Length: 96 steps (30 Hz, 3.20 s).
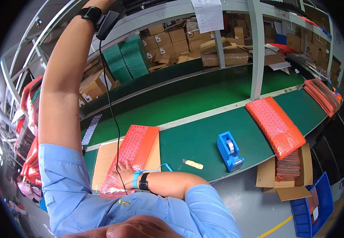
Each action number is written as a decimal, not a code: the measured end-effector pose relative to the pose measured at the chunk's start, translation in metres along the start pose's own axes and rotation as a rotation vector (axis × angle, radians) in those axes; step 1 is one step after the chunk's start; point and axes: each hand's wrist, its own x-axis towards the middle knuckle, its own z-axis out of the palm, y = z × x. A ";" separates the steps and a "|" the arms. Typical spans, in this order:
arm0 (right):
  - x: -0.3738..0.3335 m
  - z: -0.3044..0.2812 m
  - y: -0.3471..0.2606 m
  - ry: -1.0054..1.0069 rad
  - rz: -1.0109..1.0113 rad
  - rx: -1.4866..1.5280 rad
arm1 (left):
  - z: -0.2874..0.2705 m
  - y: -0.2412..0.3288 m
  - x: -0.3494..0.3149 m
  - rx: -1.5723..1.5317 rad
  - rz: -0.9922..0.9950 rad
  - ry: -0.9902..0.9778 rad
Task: The person wraps circuit boards in red bubble wrap sleeves by stacking them together and folding the wrap over the edges, repeating the process for multiple sets.
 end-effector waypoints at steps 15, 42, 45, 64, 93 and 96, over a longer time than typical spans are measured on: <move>0.003 0.002 0.000 0.026 -0.016 0.021 | -0.001 0.019 0.015 -0.445 -0.157 -0.450; -0.005 -0.005 -0.004 -0.041 -0.036 0.100 | 0.010 0.040 -0.104 0.034 0.114 -0.028; -0.003 0.002 0.000 0.017 -0.031 0.063 | -0.048 0.006 -0.160 -0.211 0.036 -0.383; -0.006 -0.011 -0.009 0.011 0.025 -0.048 | -0.042 -0.116 -0.690 0.240 -1.040 -1.197; 0.023 -0.111 0.020 0.534 0.512 1.394 | -0.298 0.075 -0.597 -0.459 -0.918 -0.531; 0.012 -0.112 0.074 0.461 0.639 1.425 | -0.283 0.080 -0.633 -0.384 -0.975 -0.621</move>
